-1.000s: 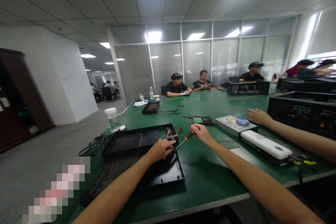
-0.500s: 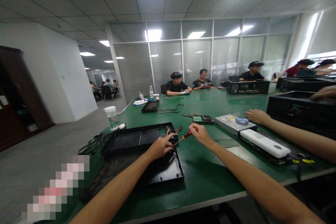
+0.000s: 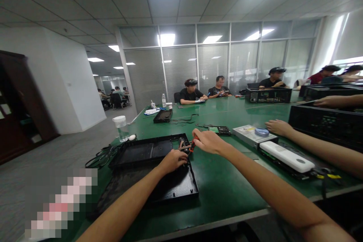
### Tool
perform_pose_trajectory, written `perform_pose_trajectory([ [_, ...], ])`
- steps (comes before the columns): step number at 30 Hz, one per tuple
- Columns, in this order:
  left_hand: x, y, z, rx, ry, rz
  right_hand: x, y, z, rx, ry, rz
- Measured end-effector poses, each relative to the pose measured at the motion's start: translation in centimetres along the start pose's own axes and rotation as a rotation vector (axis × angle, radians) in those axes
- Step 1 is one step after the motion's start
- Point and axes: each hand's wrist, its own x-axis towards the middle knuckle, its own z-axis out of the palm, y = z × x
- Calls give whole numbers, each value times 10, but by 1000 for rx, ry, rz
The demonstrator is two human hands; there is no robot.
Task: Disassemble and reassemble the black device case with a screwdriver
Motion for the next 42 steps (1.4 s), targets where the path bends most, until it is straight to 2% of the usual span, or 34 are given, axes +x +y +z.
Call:
perform_pose_trajectory([
  [3,0,2,-1,26,-1,-9,18,-13,-12,22,-128,-33],
  [5,1,4,-2,39,-14,-16,30,-20,-14,-54,-163,59],
  [8,1,5,-3,36,-23,-45,43,-28,-12,-166,-105,239],
  [13,1,6,-2,-20,-27,-44,45,-31,-12,-88,-163,102],
  [16,1,6,-1,-6,-22,-42,39,-28,-16,-108,-138,156],
  [19,2,6,-1,40,-26,-39,35,-26,-18,-50,-188,100],
  [24,2,4,0,70,-18,-25,35,-28,-16,-127,-135,164],
  [27,1,3,1,70,-8,-18,33,-29,-15,-82,-167,118],
  [31,0,2,-1,85,-3,7,36,-28,-13,-88,-126,139],
  [35,-2,5,-5,114,-33,-4,37,-9,-7,159,-93,27],
  [38,-4,8,-6,140,-32,-11,22,24,15,506,-91,-16],
  [40,-5,10,-6,155,-28,-2,6,53,40,825,-135,104],
  [41,-6,10,-6,163,-27,2,-2,67,53,982,-117,197],
  [42,-6,10,-5,169,-26,5,-9,81,67,1123,-46,301],
])
